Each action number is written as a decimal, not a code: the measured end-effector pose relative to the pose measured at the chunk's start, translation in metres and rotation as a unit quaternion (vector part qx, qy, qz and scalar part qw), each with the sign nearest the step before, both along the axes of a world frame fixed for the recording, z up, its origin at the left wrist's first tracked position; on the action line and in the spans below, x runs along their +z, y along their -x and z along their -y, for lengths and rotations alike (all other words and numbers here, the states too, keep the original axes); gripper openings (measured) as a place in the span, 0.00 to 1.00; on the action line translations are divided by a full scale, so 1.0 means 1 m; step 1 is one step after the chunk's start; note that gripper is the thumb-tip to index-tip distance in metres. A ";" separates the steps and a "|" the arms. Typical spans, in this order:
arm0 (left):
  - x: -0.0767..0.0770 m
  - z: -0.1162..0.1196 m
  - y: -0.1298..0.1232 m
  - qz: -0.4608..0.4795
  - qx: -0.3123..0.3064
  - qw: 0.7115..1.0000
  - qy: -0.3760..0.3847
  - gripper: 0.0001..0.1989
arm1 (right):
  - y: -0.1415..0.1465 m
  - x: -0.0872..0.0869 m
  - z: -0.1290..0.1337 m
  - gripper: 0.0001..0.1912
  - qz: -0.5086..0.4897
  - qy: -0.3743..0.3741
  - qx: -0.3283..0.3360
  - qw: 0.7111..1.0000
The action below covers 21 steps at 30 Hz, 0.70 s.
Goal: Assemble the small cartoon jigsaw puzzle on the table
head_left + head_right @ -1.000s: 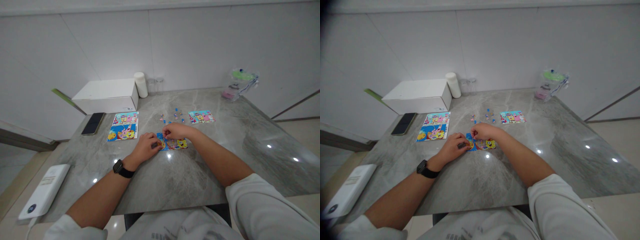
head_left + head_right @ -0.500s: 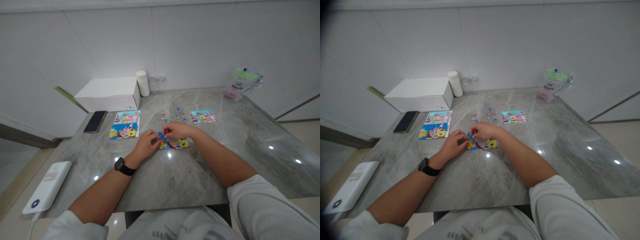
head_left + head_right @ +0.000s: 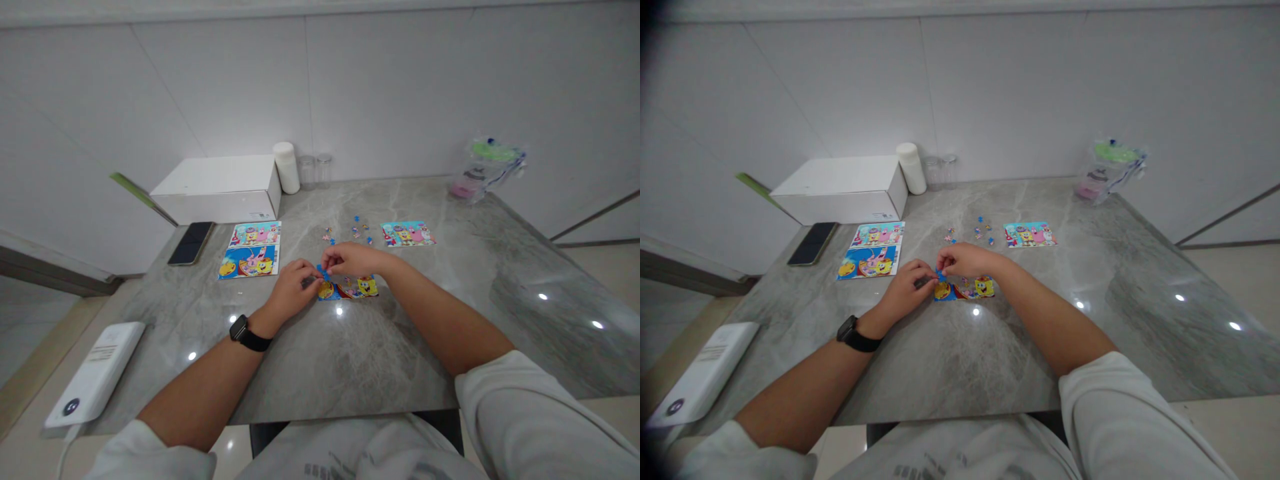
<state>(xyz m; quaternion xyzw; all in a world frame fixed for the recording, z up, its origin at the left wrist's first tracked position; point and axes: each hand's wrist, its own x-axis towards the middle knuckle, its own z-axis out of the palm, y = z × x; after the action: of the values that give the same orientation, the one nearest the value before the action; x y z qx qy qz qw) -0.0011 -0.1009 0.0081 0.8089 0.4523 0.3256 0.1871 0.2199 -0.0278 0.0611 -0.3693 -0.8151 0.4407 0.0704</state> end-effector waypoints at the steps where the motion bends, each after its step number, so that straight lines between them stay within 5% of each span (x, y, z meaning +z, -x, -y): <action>1: 0.000 0.000 0.000 0.000 0.002 1.000 0.001 0.06 | 0.000 0.000 0.000 0.09 -0.003 0.004 0.000 1.000; 21: 0.003 0.001 0.001 -0.008 0.018 1.000 0.010 0.06 | -0.013 0.012 -0.003 0.18 0.073 -0.014 0.024 0.997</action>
<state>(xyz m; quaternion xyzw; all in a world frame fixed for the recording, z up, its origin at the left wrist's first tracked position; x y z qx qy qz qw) -0.0017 -0.1023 0.0108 0.8012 0.4717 0.3177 0.1860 0.2327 -0.0244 0.0730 -0.3794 -0.8331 0.4025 0.0057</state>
